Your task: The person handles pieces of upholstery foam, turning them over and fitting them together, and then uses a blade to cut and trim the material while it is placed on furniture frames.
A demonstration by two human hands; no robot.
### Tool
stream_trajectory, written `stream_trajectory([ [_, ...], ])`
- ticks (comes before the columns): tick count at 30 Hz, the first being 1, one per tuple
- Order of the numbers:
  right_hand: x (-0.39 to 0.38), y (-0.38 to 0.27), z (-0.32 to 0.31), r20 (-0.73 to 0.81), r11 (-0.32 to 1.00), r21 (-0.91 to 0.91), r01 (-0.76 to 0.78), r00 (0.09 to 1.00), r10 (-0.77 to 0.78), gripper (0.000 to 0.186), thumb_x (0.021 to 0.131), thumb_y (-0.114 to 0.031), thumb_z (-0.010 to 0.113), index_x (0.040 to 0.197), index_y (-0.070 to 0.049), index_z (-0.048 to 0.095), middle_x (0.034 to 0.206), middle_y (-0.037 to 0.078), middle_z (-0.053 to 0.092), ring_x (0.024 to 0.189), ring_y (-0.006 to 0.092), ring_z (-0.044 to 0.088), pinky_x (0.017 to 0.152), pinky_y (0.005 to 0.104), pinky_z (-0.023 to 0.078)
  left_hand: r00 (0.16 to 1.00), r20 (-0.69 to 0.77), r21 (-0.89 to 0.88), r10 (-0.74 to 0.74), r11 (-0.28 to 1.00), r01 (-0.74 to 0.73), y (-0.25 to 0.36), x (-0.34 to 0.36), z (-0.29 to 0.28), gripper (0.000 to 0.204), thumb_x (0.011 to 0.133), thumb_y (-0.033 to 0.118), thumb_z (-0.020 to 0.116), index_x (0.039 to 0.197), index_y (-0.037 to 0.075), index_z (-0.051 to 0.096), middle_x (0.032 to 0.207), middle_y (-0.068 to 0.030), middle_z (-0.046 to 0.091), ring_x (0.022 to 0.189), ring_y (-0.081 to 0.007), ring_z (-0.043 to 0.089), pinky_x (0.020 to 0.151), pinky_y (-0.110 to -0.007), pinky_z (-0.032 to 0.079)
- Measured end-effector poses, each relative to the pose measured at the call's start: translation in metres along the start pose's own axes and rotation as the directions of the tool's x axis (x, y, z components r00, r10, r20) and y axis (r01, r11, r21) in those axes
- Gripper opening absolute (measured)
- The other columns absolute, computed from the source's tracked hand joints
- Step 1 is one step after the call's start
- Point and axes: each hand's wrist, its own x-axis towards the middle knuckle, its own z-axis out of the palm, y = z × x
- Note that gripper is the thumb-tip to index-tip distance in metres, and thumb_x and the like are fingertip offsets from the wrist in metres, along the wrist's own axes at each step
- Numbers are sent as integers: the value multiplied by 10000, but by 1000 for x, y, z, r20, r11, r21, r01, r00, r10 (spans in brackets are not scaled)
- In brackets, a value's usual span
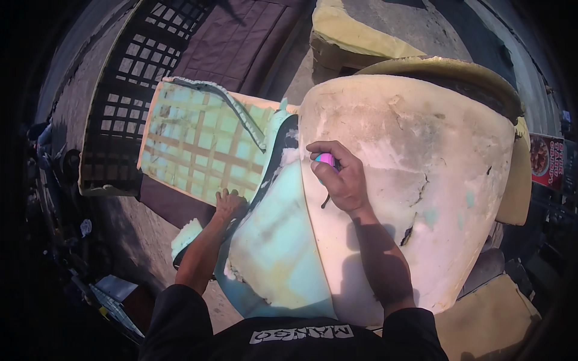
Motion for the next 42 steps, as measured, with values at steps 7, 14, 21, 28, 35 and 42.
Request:
stream_trajectory([
  [7, -6, -3, 21, 78, 973, -125, 193, 980, -184, 282, 897, -129, 680, 1148, -1, 693, 1003, 127, 668, 901, 202, 645, 813, 311, 507, 726, -410, -760, -552, 647, 64, -27, -85, 108, 366, 998, 247, 552, 1239, -11, 648, 1319, -252, 597, 1321, -474, 476, 1104, -496, 388],
  [14, -43, -16, 25, 9, 940, -217, 262, 964, -266, 261, 883, -92, 710, 1133, -17, 707, 1021, 122, 676, 883, 218, 652, 768, 312, 523, 660, -383, -920, 646, -331, -210, 91, -299, -32, 337, 1068, 274, 537, 908, -5, 635, 806, -79, 634, 746, -163, 596, 698, -303, 456],
  [21, -225, -22, 23, -242, 724, -688, 46, 926, -289, 324, 792, -13, 752, 1112, -50, 718, 1004, 106, 672, 865, 247, 647, 751, 358, 540, 511, 541, -827, 668, 532, 181, 102, -315, 68, 597, 1027, 503, 582, 1365, 18, 495, 1088, -125, 665, 1012, -176, 625, 808, -319, 522],
  [28, -257, 34, 22, -268, 471, -882, 7, 815, -513, 248, 772, -94, 762, 1015, -83, 711, 949, 52, 658, 890, 255, 643, 806, 382, 538, 784, 138, -988, 606, 141, 64, 183, -272, 143, 1170, 883, 615, 743, 1581, -35, 65, 1488, -210, 410, 1306, -296, 493, 1029, -438, 466],
  [35, -256, 55, 5, -254, 502, -855, 132, 737, -626, 274, 733, -66, 745, 1005, -58, 709, 924, 72, 636, 805, 269, 615, 727, 378, 543, 962, 129, -955, 241, -232, 186, 222, -274, 108, 642, 1016, 438, 631, 1419, -8, 407, 1266, -162, 558, 1062, -275, 630, 782, -434, 564],
  [42, -261, 69, 3, -300, 547, -816, 184, 675, -674, 213, 743, -90, 748, 950, -62, 703, 887, 68, 653, 800, 248, 636, 726, 355, 544, 962, -268, -937, -45, 244, -249, 17, -221, 170, 393, 1044, 261, 595, 1244, -78, 584, 984, -140, 671, 765, -236, 672, 640, -383, 607],
])
